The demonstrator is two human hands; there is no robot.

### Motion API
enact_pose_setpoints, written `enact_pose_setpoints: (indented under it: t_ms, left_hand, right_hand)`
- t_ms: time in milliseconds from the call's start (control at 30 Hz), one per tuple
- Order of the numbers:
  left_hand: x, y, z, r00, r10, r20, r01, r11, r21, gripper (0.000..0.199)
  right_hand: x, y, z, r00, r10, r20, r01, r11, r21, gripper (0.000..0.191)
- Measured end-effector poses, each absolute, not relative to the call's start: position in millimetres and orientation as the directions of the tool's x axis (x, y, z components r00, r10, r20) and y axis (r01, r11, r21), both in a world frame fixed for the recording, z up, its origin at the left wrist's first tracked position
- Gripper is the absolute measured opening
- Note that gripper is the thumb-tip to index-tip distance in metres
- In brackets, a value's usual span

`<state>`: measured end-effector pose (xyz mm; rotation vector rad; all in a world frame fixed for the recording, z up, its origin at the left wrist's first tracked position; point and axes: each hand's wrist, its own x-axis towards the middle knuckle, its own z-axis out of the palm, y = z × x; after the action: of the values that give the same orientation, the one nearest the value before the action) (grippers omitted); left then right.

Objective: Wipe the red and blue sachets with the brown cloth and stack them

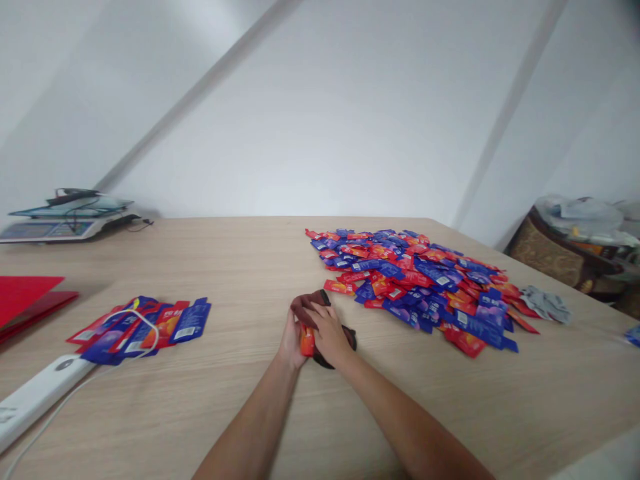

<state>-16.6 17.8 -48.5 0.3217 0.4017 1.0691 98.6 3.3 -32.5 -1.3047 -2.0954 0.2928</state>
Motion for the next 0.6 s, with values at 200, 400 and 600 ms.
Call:
enact_pose_setpoints:
  t_ms: [200,400,600]
  left_hand:
    - [-5.1,16.2,-38.6,0.357,0.903,-0.238,-0.777,0.429,0.461,0.032]
    - [-6.7,20.6,-39.1,0.344,0.898,-0.275,-0.797,0.434,0.421,0.033]
    - [-15.5,16.4,-38.3,0.351,0.907,-0.234,-0.823,0.418,0.384,0.027]
  right_hand:
    - [134.9,41.5,-29.2,-0.154,0.91,0.386,0.793,0.347,-0.501,0.057]
    - [114.9,24.6,-23.7,-0.262,0.832,0.49,0.658,0.525,-0.54,0.061]
    - [99.0,-12.3,-25.3,-0.393,0.822,0.412,0.573,0.57,-0.59,0.061]
